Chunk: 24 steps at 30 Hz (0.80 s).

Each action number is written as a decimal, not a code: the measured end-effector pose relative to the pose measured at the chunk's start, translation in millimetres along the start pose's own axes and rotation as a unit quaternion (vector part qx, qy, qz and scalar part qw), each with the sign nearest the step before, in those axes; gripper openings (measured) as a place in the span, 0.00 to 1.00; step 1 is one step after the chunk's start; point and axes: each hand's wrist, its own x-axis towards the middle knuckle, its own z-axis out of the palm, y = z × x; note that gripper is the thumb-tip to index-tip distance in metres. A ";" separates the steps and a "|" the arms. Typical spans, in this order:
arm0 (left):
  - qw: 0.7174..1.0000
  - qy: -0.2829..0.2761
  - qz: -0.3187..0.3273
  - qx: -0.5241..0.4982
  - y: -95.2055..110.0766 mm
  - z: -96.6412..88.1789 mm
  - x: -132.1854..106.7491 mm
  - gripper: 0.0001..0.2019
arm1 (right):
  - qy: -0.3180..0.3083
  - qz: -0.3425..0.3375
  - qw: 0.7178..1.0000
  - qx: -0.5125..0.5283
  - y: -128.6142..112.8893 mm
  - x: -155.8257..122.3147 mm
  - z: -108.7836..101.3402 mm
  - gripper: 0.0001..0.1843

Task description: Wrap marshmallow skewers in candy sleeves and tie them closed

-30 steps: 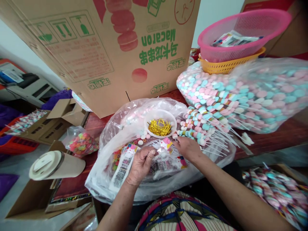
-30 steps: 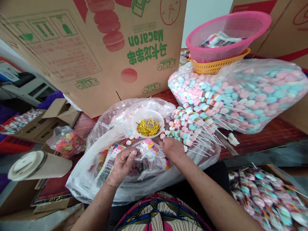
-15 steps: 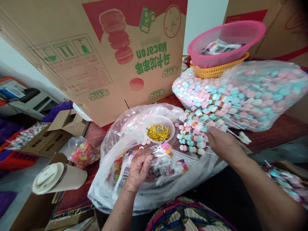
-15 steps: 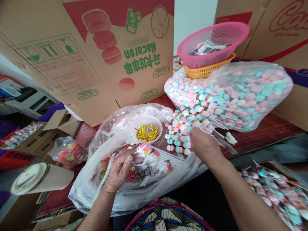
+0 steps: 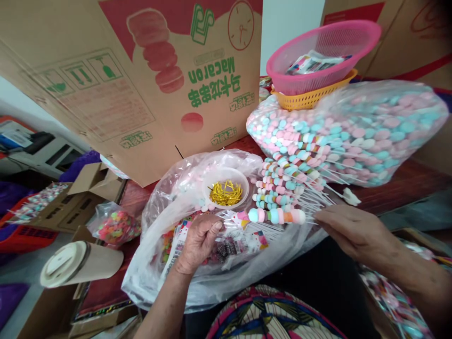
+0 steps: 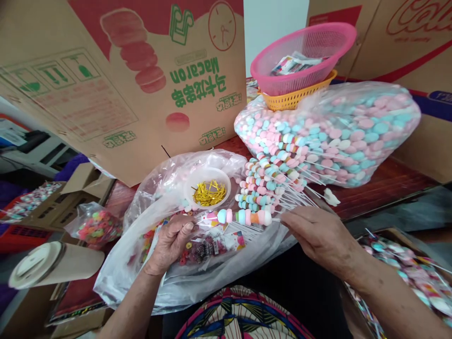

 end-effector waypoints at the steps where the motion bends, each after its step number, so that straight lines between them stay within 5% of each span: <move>1: 1.000 -0.005 0.006 0.000 1.1 -0.4 1.1 0.07 | -0.004 -0.007 1.000 -0.006 0.8 -0.4 -1.3 0.12; 8: 0.998 -0.054 -0.004 -0.040 9.9 -0.5 8.4 0.10 | -0.011 -0.014 0.999 -0.036 8.0 -5.1 -11.7 0.12; 16: 0.984 -0.071 -0.122 -0.108 11.6 3.9 4.8 0.14 | 0.008 -0.028 0.999 -0.031 3.2 -6.0 -13.2 0.16; 24: 0.970 -0.142 -0.150 -0.127 12.9 -1.1 8.8 0.17 | 0.006 -0.045 0.999 -0.030 2.6 -2.6 -16.9 0.15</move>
